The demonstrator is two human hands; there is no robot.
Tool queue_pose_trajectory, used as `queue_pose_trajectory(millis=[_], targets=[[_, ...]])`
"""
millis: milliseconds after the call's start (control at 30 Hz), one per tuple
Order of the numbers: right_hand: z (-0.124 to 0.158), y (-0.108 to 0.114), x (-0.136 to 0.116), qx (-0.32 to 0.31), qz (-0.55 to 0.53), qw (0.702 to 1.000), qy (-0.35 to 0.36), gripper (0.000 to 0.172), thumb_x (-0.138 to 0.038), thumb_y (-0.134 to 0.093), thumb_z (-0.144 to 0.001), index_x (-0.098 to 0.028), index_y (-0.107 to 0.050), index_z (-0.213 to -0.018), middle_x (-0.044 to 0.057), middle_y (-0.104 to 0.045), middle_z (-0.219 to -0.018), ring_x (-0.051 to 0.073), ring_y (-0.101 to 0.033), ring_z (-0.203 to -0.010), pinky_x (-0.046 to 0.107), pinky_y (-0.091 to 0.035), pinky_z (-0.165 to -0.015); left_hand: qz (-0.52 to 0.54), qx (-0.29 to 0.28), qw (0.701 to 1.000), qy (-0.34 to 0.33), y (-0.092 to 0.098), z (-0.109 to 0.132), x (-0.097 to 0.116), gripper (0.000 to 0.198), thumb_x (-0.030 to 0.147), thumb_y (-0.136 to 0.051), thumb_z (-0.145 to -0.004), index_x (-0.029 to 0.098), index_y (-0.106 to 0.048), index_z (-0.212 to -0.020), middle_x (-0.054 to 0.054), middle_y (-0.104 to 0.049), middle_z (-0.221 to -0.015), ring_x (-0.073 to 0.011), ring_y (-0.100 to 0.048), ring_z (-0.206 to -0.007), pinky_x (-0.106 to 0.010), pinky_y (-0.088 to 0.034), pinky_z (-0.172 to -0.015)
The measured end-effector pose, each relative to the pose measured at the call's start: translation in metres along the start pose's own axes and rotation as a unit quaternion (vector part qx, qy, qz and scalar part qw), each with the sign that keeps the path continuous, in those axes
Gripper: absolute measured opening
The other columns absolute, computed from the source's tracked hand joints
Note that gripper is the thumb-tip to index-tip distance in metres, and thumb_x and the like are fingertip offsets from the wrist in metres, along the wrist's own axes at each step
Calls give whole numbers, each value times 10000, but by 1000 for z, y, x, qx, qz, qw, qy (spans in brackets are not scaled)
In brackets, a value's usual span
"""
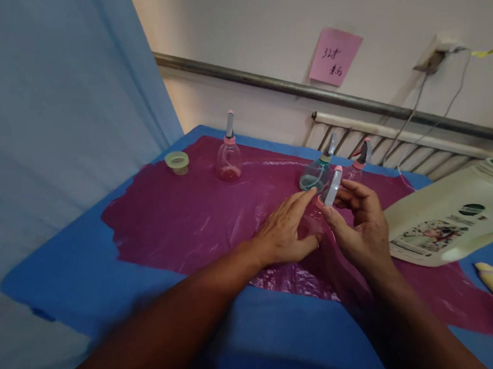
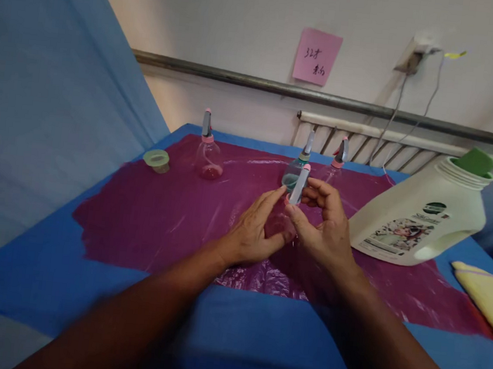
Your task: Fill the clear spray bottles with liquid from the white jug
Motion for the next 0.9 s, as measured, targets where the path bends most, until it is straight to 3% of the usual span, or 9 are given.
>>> queue_pose_trajectory(millis=[100,200,333,500,633,900], targets=[[-6,2,-8,-24,12,999,-17,708,-511,-961,-935,-373,-618,-1539,91,-836,-1341,331,-799,-1174,648,-640,-1096,48,36,998,15,5,-2,0,835,210,-687,-978,288,-425,-1767,-165,-527,-1809,-386,-550,-1664,-663,-446,-1404],[-13,1,-14,-28,25,999,-37,735,-538,-983,-902,-351,-620,-1513,63,-842,-1200,300,-801,-1024,600,-670,-995,112,125,982,81,11,-8,-9,678,155,-579,-980,257,-553,-1649,-151,-650,-1694,-329,-659,-1543,-606,-514,-1340],[-27,-6,-15,-46,-5,995,-89,784,-545,-997,-874,-327,-594,-1510,38,-824,-1091,271,-801,-920,517,-692,-875,202,253,929,177,25,-17,-23,469,204,-532,-1047,231,-627,-1506,-156,-751,-1530,-274,-774,-1303,-500,-620,-1163],[-65,-16,-14,-69,-25,991,-116,793,-544,-1012,-841,-313,-596,-1476,56,-827,-1089,311,-849,-968,533,-717,-896,270,369,851,260,49,-22,-30,355,222,-537,-1077,226,-657,-1411,-138,-792,-1406,-225,-802,-1086,-321,-631,-833],[-106,-30,-3,-70,-7,993,-98,732,-525,-973,-869,-290,-620,-1466,84,-833,-1067,354,-858,-1026,575,-727,-896,295,405,817,287,58,-23,-33,310,234,-553,-1092,241,-673,-1377,-116,-799,-1353,-202,-788,-1019,-284,-602,-770],[-152,-74,48,-61,6,991,-116,817,-450,-916,-842,-268,-558,-1553,161,-855,-1216,381,-851,-1113,631,-716,-988,328,418,798,284,65,-23,-31,306,266,-559,-1109,245,-681,-1389,-120,-804,-1337,-207,-802,-990,-297,-602,-759]])
Point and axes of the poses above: each hand's wrist, its own z-axis away from the middle knuckle, its own y-axis out of the back of the hand, x = y × z, the point moved 3 cm from there along -z, towards the middle knuckle
